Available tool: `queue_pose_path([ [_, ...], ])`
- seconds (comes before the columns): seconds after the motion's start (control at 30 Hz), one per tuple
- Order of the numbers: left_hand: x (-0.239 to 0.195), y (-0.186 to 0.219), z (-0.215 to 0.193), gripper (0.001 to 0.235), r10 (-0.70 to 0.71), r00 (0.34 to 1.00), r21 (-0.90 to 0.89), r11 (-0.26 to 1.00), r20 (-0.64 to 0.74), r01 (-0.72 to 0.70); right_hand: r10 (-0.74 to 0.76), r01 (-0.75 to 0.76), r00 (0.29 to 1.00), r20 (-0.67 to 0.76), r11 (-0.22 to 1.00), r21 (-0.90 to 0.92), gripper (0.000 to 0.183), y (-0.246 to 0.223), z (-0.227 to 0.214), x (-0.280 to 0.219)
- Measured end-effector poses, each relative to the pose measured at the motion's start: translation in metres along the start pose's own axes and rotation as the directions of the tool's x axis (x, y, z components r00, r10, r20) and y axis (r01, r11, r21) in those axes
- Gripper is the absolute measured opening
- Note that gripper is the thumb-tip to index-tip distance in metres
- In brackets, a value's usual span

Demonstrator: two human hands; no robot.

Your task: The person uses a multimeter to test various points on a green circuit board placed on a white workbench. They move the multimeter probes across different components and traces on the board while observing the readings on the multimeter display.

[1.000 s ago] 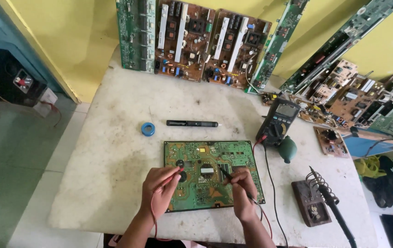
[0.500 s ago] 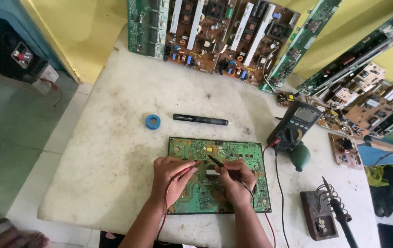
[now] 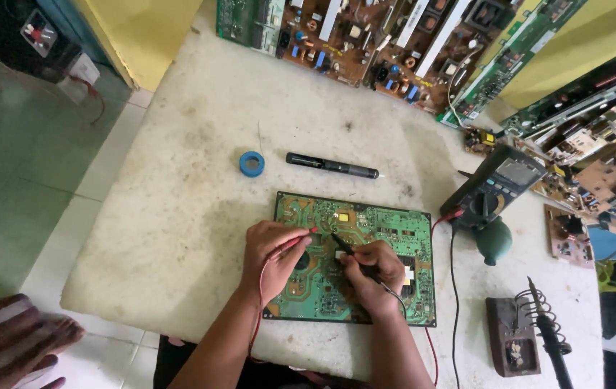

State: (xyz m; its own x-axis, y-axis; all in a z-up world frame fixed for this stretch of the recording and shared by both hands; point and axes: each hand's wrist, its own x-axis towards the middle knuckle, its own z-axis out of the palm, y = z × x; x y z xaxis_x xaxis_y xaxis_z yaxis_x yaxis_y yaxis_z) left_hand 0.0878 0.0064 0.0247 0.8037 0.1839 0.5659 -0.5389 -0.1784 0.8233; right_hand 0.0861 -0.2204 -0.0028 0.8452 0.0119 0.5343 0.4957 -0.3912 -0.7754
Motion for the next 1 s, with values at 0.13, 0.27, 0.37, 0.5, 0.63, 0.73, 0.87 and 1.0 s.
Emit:
queue_pose_path([
  [0.13,-0.007,-0.009,0.0,0.016,-0.059,0.998,-0.034,0.998,-0.003,0.058,-0.028,0.028,1.0,0.004,1.0,-0.004,0.021,-0.001,0.003,0.002],
  [0.27,-0.014,-0.014,-0.004,0.016,-0.126,0.991,0.0,0.992,-0.04,0.126,-0.043,0.043,0.999,0.011,0.999,-0.002,0.019,-0.005,0.005,0.003],
  [0.37,-0.015,-0.013,-0.005,0.016,-0.167,0.984,-0.005,0.986,-0.061,0.167,-0.046,0.046,0.999,0.021,0.999,-0.017,0.016,-0.007,0.005,0.004],
  [0.5,-0.022,-0.019,-0.006,0.018,-0.232,0.967,0.007,0.972,-0.105,0.234,-0.033,0.033,0.999,0.027,0.999,-0.014,0.014,-0.005,0.005,0.003],
  [0.63,-0.022,-0.019,-0.006,0.017,-0.264,0.959,-0.001,0.964,-0.101,0.265,-0.021,0.021,0.999,0.03,0.999,-0.028,0.014,-0.002,0.007,0.002],
  [0.73,-0.024,-0.021,-0.006,0.018,-0.254,0.961,0.024,0.966,-0.105,0.258,-0.046,0.047,0.999,0.028,0.998,-0.03,0.016,0.002,0.008,0.0],
  [0.87,-0.025,-0.023,-0.005,0.02,-0.233,0.966,0.029,0.971,-0.112,0.237,-0.053,0.053,0.998,0.023,0.999,-0.01,0.015,0.001,0.007,0.0],
  [1.0,-0.025,-0.021,-0.006,0.019,-0.254,0.962,0.028,0.966,-0.102,0.258,-0.052,0.053,0.998,0.028,0.999,-0.007,0.014,0.001,0.007,0.001],
])
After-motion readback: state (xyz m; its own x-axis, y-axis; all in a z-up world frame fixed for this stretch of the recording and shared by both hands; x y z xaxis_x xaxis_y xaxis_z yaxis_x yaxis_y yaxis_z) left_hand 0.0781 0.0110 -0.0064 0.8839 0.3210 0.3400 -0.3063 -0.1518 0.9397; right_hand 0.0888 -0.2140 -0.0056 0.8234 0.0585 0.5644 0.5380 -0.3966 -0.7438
